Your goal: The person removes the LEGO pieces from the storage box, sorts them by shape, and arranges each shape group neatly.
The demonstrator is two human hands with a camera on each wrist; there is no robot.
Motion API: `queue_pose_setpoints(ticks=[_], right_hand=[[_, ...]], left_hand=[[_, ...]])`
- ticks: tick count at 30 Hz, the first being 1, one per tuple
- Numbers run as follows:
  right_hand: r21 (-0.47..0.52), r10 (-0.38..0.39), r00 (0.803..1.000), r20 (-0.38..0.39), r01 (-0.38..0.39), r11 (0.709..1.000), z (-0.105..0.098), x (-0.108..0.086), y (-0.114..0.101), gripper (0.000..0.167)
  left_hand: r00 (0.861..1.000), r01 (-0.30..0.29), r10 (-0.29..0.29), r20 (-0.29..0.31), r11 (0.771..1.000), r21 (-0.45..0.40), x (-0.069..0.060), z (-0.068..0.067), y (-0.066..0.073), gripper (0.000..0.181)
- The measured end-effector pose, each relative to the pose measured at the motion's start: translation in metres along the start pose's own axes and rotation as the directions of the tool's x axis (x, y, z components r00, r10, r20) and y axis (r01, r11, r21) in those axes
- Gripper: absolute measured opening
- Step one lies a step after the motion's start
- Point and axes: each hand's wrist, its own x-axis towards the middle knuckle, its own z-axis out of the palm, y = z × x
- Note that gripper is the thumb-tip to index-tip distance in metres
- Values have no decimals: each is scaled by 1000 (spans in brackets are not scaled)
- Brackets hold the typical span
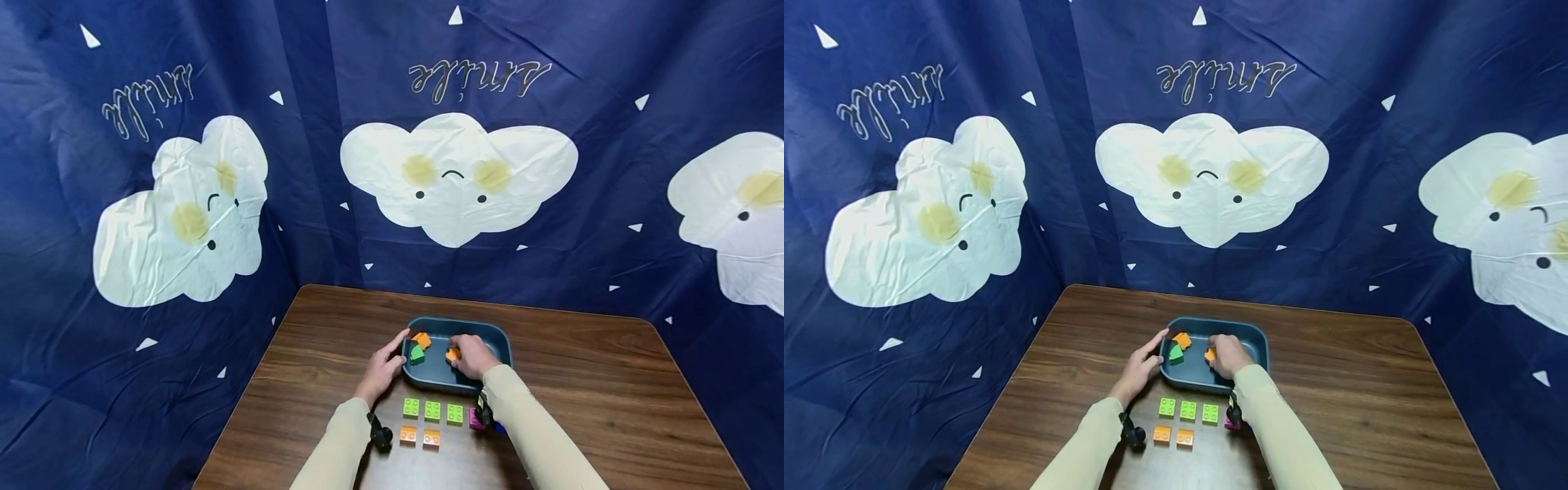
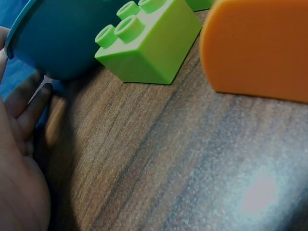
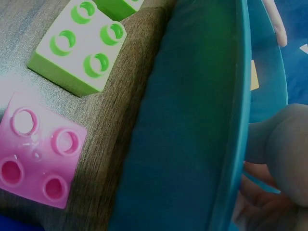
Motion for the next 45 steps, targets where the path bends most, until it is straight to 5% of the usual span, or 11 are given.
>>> queue_pose_setpoints(ticks=[11,17,23,37,45], right_hand=[[-65,-32,999,44,34,997,-2,-5,-2,34],[-153,-50,998,35,55,987,-2,-7,0,12],[-108,-53,998,34,56,993,-2,-9,6,11],[60,-97,989,-114,104,993,-13,-29,8,21],[94,-141,962,-233,166,982,-20,-52,7,27]], left_hand=[[1000,-9,9,-9,1000,16,0,0,0,65],[1000,10,-10,-8,1000,12,0,0,-1,65],[1000,16,-16,-1,1000,13,1,0,-1,64],[1000,24,-24,5,1000,-6,-1,1,1,64],[1000,22,-22,7,999,-26,0,0,3,63]])
